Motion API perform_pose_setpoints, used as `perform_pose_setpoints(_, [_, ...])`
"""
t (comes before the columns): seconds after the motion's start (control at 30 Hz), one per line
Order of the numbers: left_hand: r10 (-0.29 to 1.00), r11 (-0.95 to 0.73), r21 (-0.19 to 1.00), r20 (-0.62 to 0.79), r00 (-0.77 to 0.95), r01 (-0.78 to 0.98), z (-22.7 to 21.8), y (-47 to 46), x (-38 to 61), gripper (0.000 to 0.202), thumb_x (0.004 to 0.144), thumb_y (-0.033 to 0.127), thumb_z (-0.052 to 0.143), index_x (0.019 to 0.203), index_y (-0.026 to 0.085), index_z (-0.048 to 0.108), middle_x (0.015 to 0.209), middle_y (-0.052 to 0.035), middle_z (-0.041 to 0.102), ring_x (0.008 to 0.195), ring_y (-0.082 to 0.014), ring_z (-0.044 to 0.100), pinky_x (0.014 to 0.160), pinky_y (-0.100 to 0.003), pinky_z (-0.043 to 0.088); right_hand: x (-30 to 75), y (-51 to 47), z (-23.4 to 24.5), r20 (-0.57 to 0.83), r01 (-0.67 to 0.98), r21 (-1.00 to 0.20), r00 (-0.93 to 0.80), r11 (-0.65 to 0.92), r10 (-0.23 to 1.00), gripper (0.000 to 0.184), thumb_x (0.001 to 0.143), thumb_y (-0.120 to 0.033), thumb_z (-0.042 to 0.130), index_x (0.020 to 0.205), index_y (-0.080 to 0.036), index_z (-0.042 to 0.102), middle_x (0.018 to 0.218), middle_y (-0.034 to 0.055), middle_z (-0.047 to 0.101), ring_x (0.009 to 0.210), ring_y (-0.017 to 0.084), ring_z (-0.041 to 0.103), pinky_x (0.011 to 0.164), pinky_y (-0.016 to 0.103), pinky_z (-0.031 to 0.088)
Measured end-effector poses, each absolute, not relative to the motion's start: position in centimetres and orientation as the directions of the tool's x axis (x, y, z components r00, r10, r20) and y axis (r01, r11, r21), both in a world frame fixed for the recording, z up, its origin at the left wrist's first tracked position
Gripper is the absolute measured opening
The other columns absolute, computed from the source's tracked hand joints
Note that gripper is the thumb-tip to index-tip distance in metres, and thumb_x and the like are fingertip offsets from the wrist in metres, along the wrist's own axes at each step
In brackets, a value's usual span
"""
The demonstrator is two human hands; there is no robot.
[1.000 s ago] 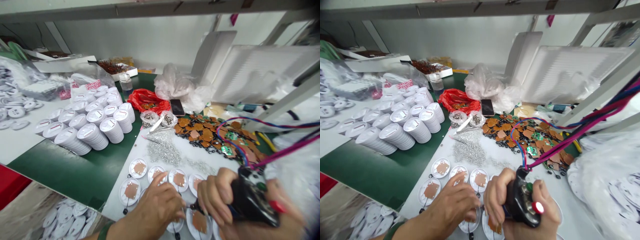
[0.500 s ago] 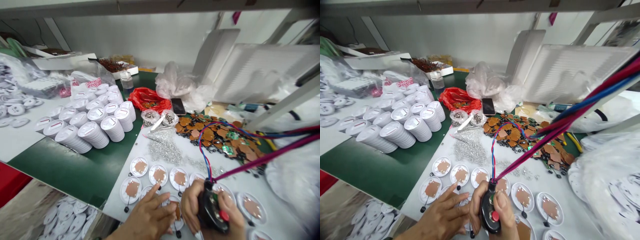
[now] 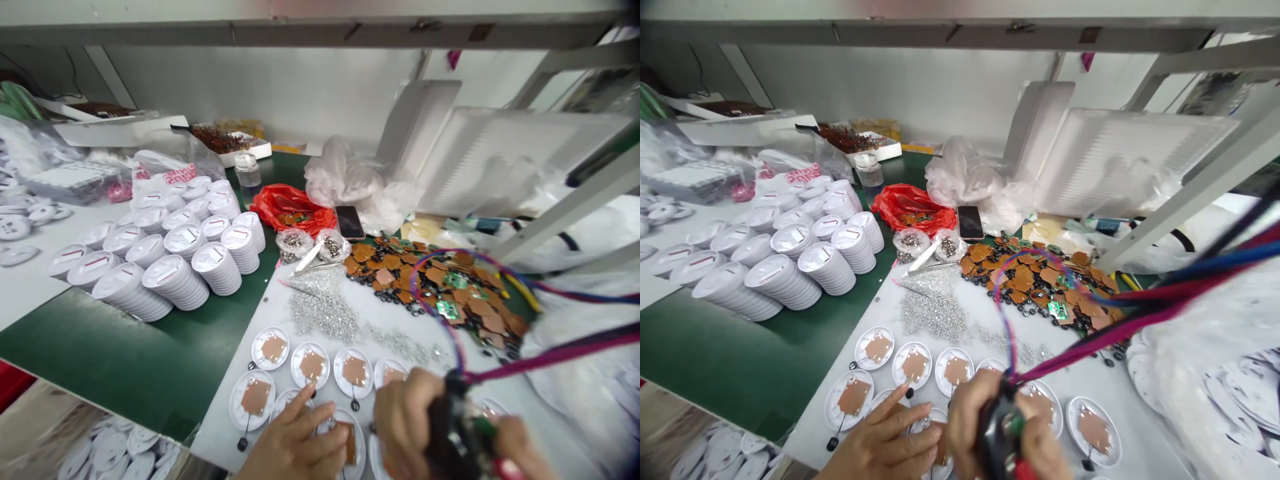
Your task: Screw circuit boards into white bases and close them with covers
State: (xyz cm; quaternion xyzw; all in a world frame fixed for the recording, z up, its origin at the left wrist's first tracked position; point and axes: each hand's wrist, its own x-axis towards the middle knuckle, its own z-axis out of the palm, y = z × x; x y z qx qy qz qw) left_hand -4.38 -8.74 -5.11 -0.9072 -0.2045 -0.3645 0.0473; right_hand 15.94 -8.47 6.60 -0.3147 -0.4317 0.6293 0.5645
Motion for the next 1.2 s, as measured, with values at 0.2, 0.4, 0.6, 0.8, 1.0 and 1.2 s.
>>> perform_pose_setpoints(0.2, [0.396, -0.889, 0.165, 0.748, 0.533, 0.428, -4.6, -8.8, -3.5, 0.023, 0.101, 0.016, 0.06, 0.079, 0.02, 0.068, 0.089, 0.0071, 0.077, 0.101, -0.0125, 0.071, 0.127, -0.041, 0.024, 17.4, -2.3, 7.1, 0.179, -0.436, -0.858, 0.238, 0.27, 0.955, 0.052, 0.086, -0.067, 0.051, 0.064, -0.022, 0.064, 0.049, 0.0003, 0.051, 0.044, 0.014, 0.046, 0.045, 0.028, 0.039])
perform_pose_setpoints(0.4, [0.465, -0.875, 0.254, 0.676, 0.571, 0.412, -3.4, -8.1, -3.5, 0.026, 0.105, 0.022, 0.053, 0.083, 0.023, 0.067, 0.088, 0.0095, 0.077, 0.098, -0.0127, 0.07, 0.127, -0.037, 0.014, 16.4, 0.3, 4.4, 0.146, -0.411, -0.878, 0.261, 0.247, 0.954, 0.05, 0.086, -0.065, 0.054, 0.062, -0.021, 0.062, 0.046, -0.0004, 0.051, 0.041, 0.014, 0.047, 0.042, 0.026, 0.039])
perform_pose_setpoints(0.6, [0.649, -0.758, 0.511, 0.533, 0.543, 0.405, 0.5, -5.9, -3.8, 0.024, 0.106, 0.028, 0.046, 0.104, 0.023, 0.069, 0.083, 0.0021, 0.068, 0.08, -0.0164, 0.061, 0.112, -0.041, 0.033, 17.0, -1.2, 6.1, 0.148, -0.436, -0.865, 0.248, 0.247, 0.957, 0.051, 0.086, -0.065, 0.053, 0.062, -0.021, 0.064, 0.045, -0.0005, 0.051, 0.042, 0.013, 0.047, 0.044, 0.026, 0.04])
perform_pose_setpoints(0.8, [0.76, -0.595, 0.616, 0.225, 0.61, 0.515, 2.7, -2.6, -0.6, 0.009, 0.096, 0.021, 0.067, 0.104, 0.023, 0.071, 0.088, -0.0009, 0.066, 0.088, -0.0213, 0.06, 0.084, -0.038, 0.046, 17.3, -2.4, 7.8, 0.185, -0.476, -0.842, 0.184, 0.252, 0.965, 0.052, 0.088, -0.064, 0.051, 0.065, -0.02, 0.066, 0.05, 0.0009, 0.051, 0.045, 0.014, 0.048, 0.046, 0.028, 0.041])
perform_pose_setpoints(1.0, [0.789, -0.559, 0.634, 0.207, 0.579, 0.535, -0.2, 0.8, 3.5, 0.01, 0.085, 0.027, 0.082, 0.088, 0.02, 0.075, 0.083, -0.0002, 0.073, 0.084, -0.021, 0.067, 0.086, -0.039, 0.047, 17.1, -2.3, 7.9, 0.18, -0.452, -0.854, 0.207, 0.257, 0.962, 0.053, 0.087, -0.065, 0.051, 0.062, -0.021, 0.064, 0.047, 0.0013, 0.051, 0.044, 0.015, 0.048, 0.047, 0.03, 0.042])
perform_pose_setpoints(1.2, [0.779, -0.538, 0.661, 0.153, 0.608, 0.523, -0.5, 2.1, 4.2, 0.011, 0.088, 0.02, 0.078, 0.077, 0.021, 0.076, 0.08, 0.0017, 0.078, 0.08, -0.0187, 0.07, 0.085, -0.037, 0.045, 17.6, -1.9, 7.8, 0.19, -0.455, -0.845, 0.236, 0.281, 0.953, 0.054, 0.089, -0.065, 0.05, 0.063, -0.02, 0.064, 0.049, 0.0006, 0.05, 0.045, 0.014, 0.048, 0.046, 0.029, 0.042])
